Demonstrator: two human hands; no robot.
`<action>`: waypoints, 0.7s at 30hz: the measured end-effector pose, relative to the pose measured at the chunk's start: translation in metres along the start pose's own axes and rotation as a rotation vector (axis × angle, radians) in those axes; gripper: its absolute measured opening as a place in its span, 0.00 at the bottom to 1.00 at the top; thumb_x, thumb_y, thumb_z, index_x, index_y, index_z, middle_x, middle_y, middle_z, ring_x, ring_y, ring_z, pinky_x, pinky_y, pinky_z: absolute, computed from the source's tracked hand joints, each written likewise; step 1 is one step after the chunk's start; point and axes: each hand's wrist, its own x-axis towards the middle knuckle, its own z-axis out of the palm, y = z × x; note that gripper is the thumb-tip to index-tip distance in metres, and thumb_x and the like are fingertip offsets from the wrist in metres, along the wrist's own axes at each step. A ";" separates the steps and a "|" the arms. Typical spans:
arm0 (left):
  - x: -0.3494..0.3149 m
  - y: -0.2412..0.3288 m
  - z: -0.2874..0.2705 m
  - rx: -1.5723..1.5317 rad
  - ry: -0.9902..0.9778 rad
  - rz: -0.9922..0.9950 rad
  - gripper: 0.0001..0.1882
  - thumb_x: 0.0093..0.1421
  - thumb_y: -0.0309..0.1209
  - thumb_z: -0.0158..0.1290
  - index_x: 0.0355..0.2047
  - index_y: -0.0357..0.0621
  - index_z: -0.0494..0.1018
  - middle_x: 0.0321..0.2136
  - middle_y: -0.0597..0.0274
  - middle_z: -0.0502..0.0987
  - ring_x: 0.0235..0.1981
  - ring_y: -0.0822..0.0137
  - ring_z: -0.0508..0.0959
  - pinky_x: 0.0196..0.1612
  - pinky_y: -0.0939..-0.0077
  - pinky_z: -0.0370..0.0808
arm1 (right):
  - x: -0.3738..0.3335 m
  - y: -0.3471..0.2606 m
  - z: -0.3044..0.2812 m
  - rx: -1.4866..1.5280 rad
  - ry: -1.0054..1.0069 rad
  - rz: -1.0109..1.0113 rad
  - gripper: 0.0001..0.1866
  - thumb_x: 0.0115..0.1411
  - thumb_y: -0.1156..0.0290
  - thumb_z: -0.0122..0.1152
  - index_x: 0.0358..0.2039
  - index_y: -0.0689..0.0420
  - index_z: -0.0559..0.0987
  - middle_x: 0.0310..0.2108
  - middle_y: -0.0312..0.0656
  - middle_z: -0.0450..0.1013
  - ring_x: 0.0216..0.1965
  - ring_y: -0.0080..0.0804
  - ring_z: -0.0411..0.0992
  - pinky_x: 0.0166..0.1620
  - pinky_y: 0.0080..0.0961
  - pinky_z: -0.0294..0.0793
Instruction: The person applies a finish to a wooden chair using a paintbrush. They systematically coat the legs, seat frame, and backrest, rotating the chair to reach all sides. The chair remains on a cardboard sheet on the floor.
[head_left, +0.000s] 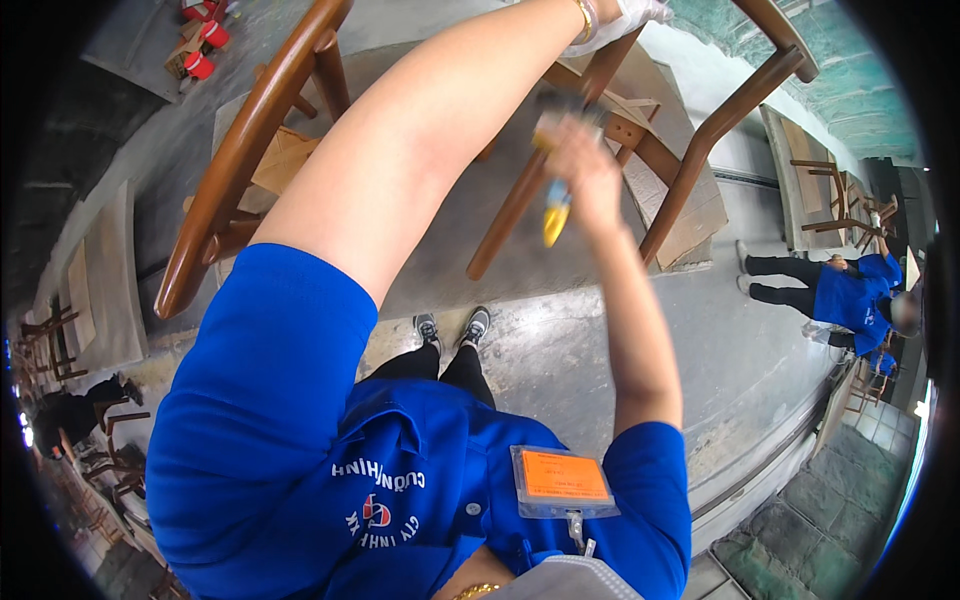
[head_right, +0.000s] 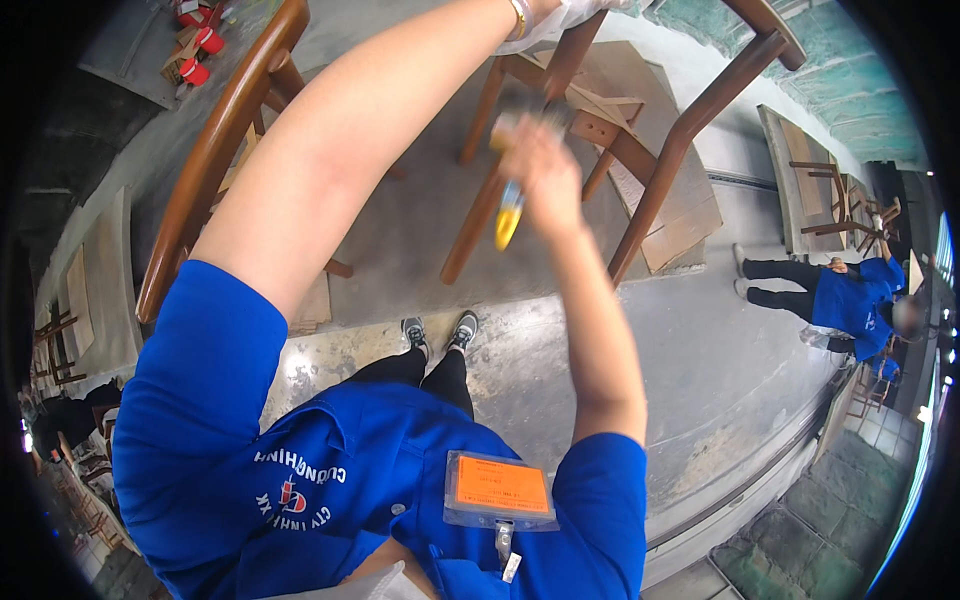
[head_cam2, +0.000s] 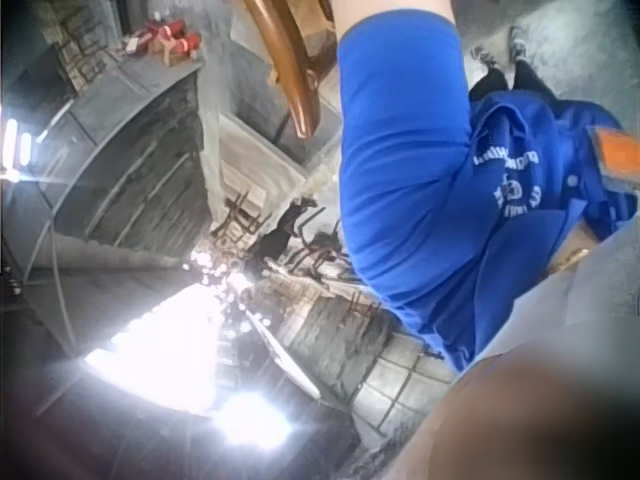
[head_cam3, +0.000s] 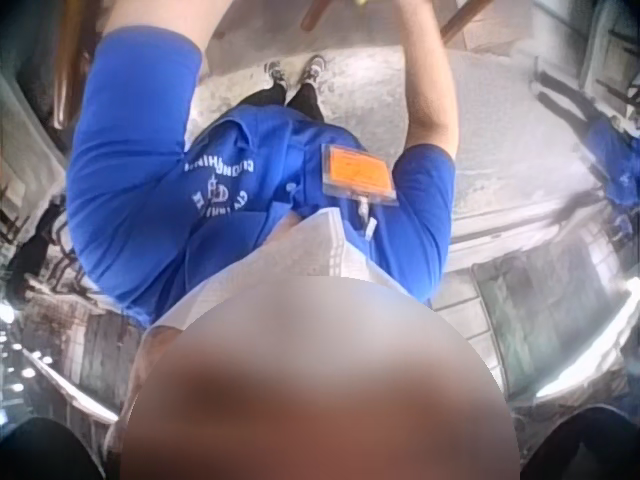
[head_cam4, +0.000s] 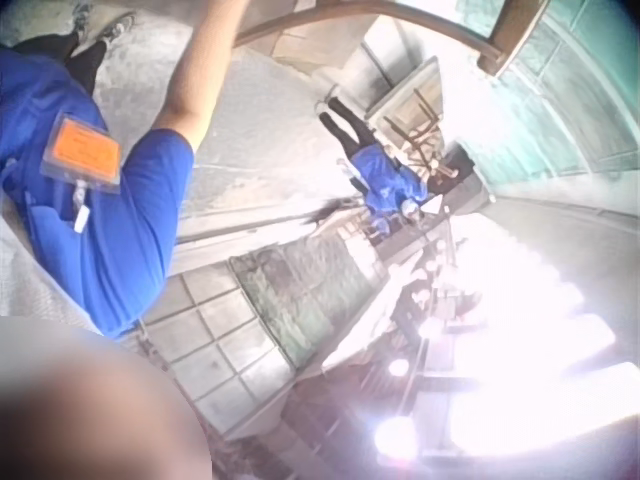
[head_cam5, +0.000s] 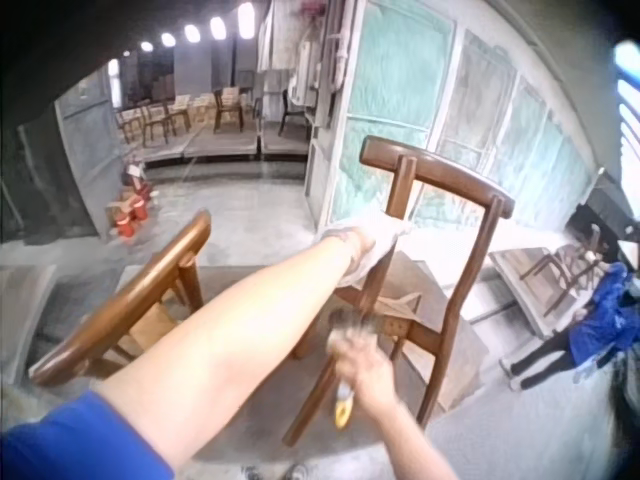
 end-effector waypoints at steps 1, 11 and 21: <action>0.002 0.002 -0.002 0.007 -0.004 0.000 0.37 0.63 0.61 0.63 0.57 0.40 0.82 0.55 0.53 0.84 0.56 0.55 0.81 0.61 0.65 0.75 | -0.028 -0.027 0.007 -0.038 -0.063 -0.059 0.05 0.52 0.70 0.64 0.30 0.48 0.85 0.59 0.36 0.82 0.67 0.41 0.75 0.70 0.40 0.74; -0.013 -0.039 0.028 -0.018 -0.058 -0.017 0.32 0.63 0.57 0.65 0.53 0.40 0.85 0.53 0.56 0.85 0.53 0.59 0.82 0.59 0.67 0.75 | -0.008 -0.010 -0.011 0.227 -0.001 0.156 0.08 0.53 0.84 0.60 0.28 0.56 0.82 0.58 0.45 0.83 0.64 0.45 0.77 0.67 0.38 0.75; -0.061 -0.070 0.049 -0.085 -0.169 -0.211 0.23 0.64 0.49 0.67 0.48 0.42 0.87 0.48 0.59 0.86 0.51 0.64 0.81 0.57 0.69 0.74 | -0.243 -0.133 0.083 0.602 -0.743 0.731 0.09 0.58 0.80 0.64 0.33 0.49 0.85 0.68 0.34 0.76 0.67 0.36 0.73 0.64 0.42 0.77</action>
